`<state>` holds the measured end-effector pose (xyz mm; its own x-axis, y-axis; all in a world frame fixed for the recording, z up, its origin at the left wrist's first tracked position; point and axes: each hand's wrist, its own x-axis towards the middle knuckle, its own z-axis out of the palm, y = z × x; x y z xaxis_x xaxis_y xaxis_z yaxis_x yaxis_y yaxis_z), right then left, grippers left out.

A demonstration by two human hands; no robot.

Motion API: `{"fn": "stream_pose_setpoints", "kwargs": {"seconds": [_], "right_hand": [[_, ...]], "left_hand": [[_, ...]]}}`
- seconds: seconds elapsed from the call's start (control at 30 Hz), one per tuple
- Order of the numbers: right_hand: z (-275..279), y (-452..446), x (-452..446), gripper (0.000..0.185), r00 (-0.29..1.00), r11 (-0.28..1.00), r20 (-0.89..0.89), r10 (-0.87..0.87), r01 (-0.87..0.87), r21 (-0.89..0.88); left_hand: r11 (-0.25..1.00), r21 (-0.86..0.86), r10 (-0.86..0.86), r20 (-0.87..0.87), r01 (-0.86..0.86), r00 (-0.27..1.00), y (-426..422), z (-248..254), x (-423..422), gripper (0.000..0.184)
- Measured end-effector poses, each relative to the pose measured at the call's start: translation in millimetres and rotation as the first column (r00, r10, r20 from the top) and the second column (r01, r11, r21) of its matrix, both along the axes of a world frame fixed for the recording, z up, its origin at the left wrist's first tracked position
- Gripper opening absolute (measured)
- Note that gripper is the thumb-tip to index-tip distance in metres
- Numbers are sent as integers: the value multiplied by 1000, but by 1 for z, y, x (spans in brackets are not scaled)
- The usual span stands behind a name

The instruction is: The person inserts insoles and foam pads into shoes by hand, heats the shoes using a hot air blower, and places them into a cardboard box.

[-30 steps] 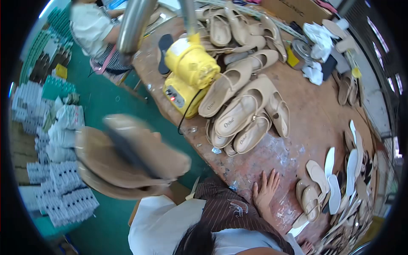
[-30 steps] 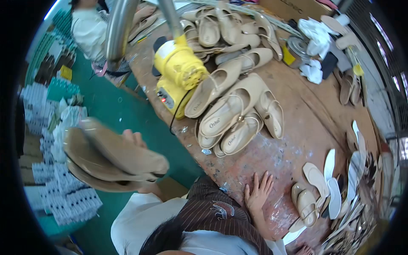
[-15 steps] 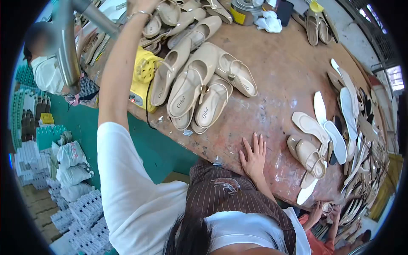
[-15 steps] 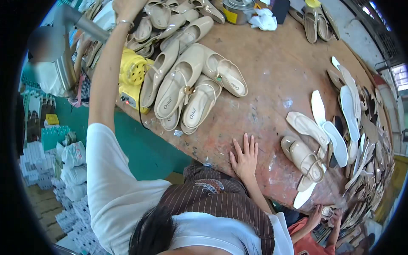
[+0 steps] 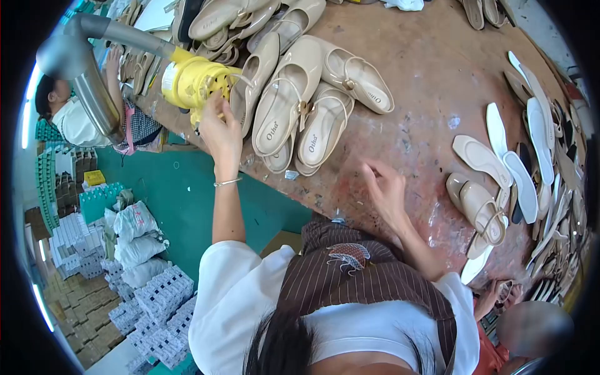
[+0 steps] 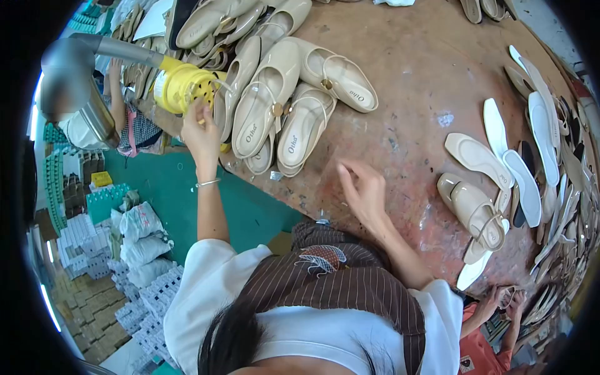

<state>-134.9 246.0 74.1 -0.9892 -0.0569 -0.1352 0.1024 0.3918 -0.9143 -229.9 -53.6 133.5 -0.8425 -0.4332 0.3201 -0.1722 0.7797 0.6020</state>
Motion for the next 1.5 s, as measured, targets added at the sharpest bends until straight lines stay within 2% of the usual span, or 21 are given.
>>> {"fn": "stream_pose_setpoints", "kwargs": {"seconds": [0.07,0.17,0.27,0.37,0.5,0.57,0.6,0.67,0.77,0.87,0.93,1.0,1.03,1.07,1.1,1.17,1.2,1.27,1.33,1.37,1.5], "right_hand": [[22,-33,-26,33,999,970,34,0,8,-241],[31,-84,-57,69,987,985,87,136,-125,-119],[20,-119,-79,72,985,993,131,113,-105,-61],[19,-115,-86,59,967,847,202,156,-26,-530],[52,-58,-68,60,993,715,110,52,40,-698],[40,-26,-67,63,991,856,-86,-102,43,-515],[65,-19,-62,65,975,802,-94,-202,109,-587],[54,12,-66,65,899,825,-243,-364,191,-532],[48,71,-56,63,910,855,-144,-390,299,-424],[4,107,-46,61,933,913,-28,-358,343,-219],[-15,106,-33,59,947,909,-106,-302,320,266],[-24,100,-29,58,966,685,-146,-214,255,683],[-21,91,-35,58,893,598,-437,-108,410,689],[-15,79,-47,58,735,527,-677,30,564,636],[-7,65,-58,58,737,535,-675,26,560,633],[7,38,-83,55,880,868,-468,-81,293,401],[-2,27,-101,53,886,900,-460,-57,245,360],[-29,7,-136,51,891,928,-454,-32,194,317],[-41,-13,-161,45,961,850,-256,-104,219,478],[-39,-12,-164,45,960,853,-261,-99,217,475],[-18,7,-174,42,967,905,214,134,-208,371]], "left_hand": [[1000,5,-23,57,22,998,-10,-19,5,36],[995,36,-96,206,91,974,-29,-50,1,39],[975,126,-200,159,181,967,-61,-85,-17,41],[940,214,-292,106,265,951,-63,-83,-22,42],[999,-35,-17,46,19,999,-17,-29,19,39],[992,-122,-46,-139,29,989,12,-10,36,33],[993,-113,-44,-135,29,990,27,-7,42,33],[962,67,-257,-93,264,962,54,-7,52,29],[941,-75,-338,-114,331,934,67,-21,48,30],[944,-318,-148,-176,86,973,63,-24,39,39],[944,-328,-88,-186,23,979,50,-26,33,43],[937,-340,48,-98,-79,994,33,-31,30,45],[934,-348,53,-92,-82,994,24,-34,30,45],[963,-263,51,-23,-56,998,15,-36,31,45],[984,-174,42,42,-34,998,8,-37,30,45],[1000,17,0,158,-3,987,-2,-38,24,47],[1000,13,0,155,-2,988,-4,-38,21,47],[924,377,2,153,-60,988,-8,-40,17,46],[717,689,8,145,-107,989,-14,-38,14,45],[718,687,14,140,-107,990,-18,-36,13,45],[711,683,-98,333,-168,938,-35,-32,17,34]]}}
